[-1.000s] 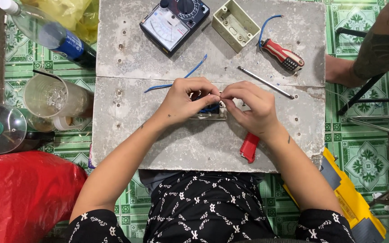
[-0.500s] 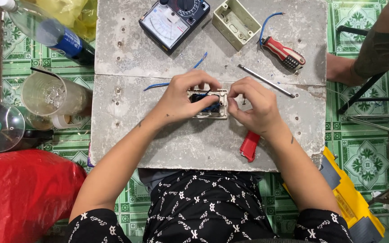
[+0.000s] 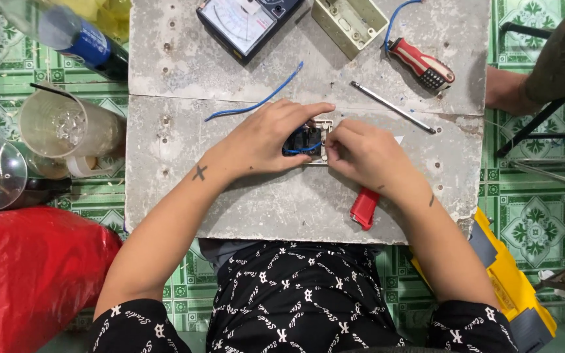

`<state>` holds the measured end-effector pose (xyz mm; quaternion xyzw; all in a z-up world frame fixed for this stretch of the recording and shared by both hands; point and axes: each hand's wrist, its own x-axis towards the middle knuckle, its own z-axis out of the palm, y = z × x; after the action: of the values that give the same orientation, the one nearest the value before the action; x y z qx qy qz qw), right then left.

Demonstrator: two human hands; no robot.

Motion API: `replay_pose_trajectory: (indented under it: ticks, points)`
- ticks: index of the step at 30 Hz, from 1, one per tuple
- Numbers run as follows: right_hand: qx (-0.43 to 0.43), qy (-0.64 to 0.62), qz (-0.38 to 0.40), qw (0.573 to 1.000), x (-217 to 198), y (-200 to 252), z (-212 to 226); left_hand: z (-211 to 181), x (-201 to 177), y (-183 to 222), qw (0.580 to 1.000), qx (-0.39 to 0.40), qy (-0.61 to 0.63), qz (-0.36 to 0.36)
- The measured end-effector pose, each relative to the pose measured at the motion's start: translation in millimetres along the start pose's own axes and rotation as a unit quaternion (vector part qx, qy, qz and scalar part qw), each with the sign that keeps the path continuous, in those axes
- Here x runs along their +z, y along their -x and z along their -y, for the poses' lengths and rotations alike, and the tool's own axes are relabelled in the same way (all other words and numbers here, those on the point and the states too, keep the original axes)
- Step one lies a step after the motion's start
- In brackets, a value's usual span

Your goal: Stripping wire insulation and connecting wires to an electrical component using a screwdriver and a utility knife.

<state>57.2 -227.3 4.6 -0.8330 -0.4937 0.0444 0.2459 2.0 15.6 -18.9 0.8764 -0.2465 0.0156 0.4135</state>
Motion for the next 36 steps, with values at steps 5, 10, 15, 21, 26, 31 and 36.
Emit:
replay_pose_trajectory:
  ticks: [5,10,15,21,26,31,36]
  points:
    - [-0.005,0.015,0.030,0.999,2.8,-0.7,2.3,-0.9,0.1,-0.6,1.000,0.008,-0.017,-0.008]
    - [-0.001,0.027,0.034,0.999,7.0,0.8,1.0,1.9,3.0,0.2,1.000,0.007,-0.025,-0.013]
    - [0.009,0.030,0.057,0.998,9.4,2.9,-5.0,2.6,4.6,0.0,0.999,0.010,-0.039,-0.020]
    - [0.024,-0.034,0.073,0.996,0.3,0.7,-3.1,-0.8,1.7,-0.1,0.999,0.006,-0.031,-0.013]
    - [0.045,-0.095,0.080,0.991,-9.3,-6.1,0.8,-1.9,0.4,-1.0,1.000,0.001,-0.028,-0.010]
    - [0.053,-0.135,0.070,0.987,-16.0,-6.1,-0.5,3.9,4.2,-0.3,1.000,0.000,-0.024,-0.010]
    - [0.025,-0.129,0.086,0.988,-16.6,-5.2,-3.4,5.4,4.4,-0.4,1.000,0.000,-0.024,-0.007]
